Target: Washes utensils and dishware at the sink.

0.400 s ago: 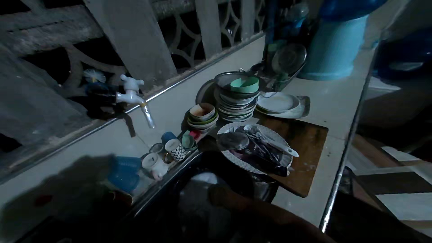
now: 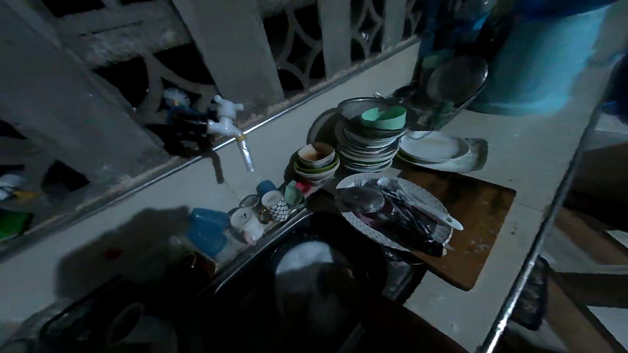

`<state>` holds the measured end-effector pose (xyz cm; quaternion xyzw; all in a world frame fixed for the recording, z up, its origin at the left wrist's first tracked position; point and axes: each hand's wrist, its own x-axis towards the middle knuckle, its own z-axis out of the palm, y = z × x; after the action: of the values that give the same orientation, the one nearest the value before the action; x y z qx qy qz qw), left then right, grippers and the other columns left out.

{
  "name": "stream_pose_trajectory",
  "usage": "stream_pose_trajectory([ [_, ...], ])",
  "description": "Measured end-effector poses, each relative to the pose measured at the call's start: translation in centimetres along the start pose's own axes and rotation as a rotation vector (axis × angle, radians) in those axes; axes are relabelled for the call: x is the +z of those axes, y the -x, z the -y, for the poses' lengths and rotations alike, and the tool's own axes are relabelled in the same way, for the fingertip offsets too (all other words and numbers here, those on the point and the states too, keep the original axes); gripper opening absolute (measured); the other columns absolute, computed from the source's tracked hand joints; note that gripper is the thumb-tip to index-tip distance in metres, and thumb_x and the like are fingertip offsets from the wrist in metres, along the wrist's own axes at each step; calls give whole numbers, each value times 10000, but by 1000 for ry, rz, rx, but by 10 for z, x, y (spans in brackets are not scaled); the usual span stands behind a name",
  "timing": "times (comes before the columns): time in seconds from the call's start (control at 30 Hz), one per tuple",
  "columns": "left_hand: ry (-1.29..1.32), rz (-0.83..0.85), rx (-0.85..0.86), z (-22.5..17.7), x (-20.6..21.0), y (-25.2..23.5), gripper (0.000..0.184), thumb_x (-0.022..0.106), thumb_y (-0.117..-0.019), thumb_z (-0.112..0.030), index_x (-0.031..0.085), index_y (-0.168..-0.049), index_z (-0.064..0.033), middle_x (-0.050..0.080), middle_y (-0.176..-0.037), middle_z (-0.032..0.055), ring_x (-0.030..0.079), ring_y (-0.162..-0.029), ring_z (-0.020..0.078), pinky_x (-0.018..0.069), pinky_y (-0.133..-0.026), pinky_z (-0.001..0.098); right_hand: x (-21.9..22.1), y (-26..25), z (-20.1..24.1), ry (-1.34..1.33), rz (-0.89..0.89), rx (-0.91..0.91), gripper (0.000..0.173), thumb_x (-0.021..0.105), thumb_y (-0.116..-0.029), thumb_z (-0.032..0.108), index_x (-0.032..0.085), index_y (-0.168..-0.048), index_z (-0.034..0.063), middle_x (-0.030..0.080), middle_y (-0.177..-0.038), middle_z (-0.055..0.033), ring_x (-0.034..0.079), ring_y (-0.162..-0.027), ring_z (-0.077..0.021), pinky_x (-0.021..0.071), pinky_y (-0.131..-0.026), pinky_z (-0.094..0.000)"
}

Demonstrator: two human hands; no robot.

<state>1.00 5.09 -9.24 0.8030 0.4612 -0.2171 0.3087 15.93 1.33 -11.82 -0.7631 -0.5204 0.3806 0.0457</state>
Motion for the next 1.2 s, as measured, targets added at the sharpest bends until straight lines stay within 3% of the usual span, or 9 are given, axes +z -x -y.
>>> stream_pose_trajectory([
  [0.4,554,-413,-137,-28,-48,32,464,515,-1064,-89,426,-1497,50,468,-1527,240,459,-1417,334,343,-1183,448,-60,56,34,261,-90,-32,371,489,-1057,192,539,-1351,-29,615,-1294,-296,591,-1223,-481,453,-983,-655],
  [0.5,985,-709,130,3,-26,-17,375,544,-1033,-64,521,-1376,86,596,-1300,257,594,-1147,300,495,-994,426,-69,78,46,278,-168,-66,371,503,-1051,229,559,-1303,-37,642,-1231,-288,620,-1174,-466,472,-955,-629],
  [0.6,1750,-693,274,-16,-45,-19,197,412,-1064,-86,498,-1223,-7,614,-1002,125,629,-817,192,561,-695,352,-64,90,47,323,-169,-88,337,483,-1051,191,563,-1288,-36,649,-1207,-281,624,-1159,-460,470,-955,-614],
  [0.67,2001,-625,311,-25,-63,-13,133,409,-1064,-93,492,-1146,-31,631,-906,124,665,-731,226,598,-652,383,-55,91,42,312,-135,-68,361,498,-1043,180,544,-1332,-32,634,-1249,-286,603,-1197,-461,445,-994,-615],
  [0.77,1944,-663,243,-46,-74,-4,106,446,-1067,-81,503,-1131,-18,543,-817,72,574,-632,150,547,-585,289,-48,84,33,67,-83,-93,427,535,-1029,163,496,-1408,-29,589,-1330,-283,587,-1230,-441,451,-1008,-609],
  [0.9,1774,-670,328,-67,-60,-4,191,386,-1101,-119,523,-1155,2,583,-763,44,590,-583,84,543,-553,220,-50,84,41,-499,-72,-261,410,504,-1051,111,444,-1433,-28,600,-1144,-202,621,-936,-260,524,-847,-420],
  [1.0,1580,-720,311,-71,-62,-5,317,450,-1089,-108,471,-1362,52,578,-992,121,553,-750,119,513,-697,263,-54,104,60,-363,-144,-202,351,446,-1080,121,522,-1343,-99,599,-1261,-288,608,-1163,-365,465,-1017,-477],
  [1.1,1547,-619,276,-70,-77,-1,301,490,-1077,-134,487,-1344,5,552,-918,84,494,-629,94,466,-568,237,-43,99,58,-174,-190,-207,432,342,-1120,190,400,-1460,-71,588,-1304,-305,604,-1229,-418,468,-1046,-523],
  [1.2,1637,-505,270,-60,-94,-1,161,475,-1079,-166,538,-1110,-21,465,-622,8,431,-409,63,427,-383,199,-43,96,46,-180,-185,-275,419,343,-1128,263,448,-1416,-23,627,-1206,-285,636,-1139,-424,488,-983,-556],
])
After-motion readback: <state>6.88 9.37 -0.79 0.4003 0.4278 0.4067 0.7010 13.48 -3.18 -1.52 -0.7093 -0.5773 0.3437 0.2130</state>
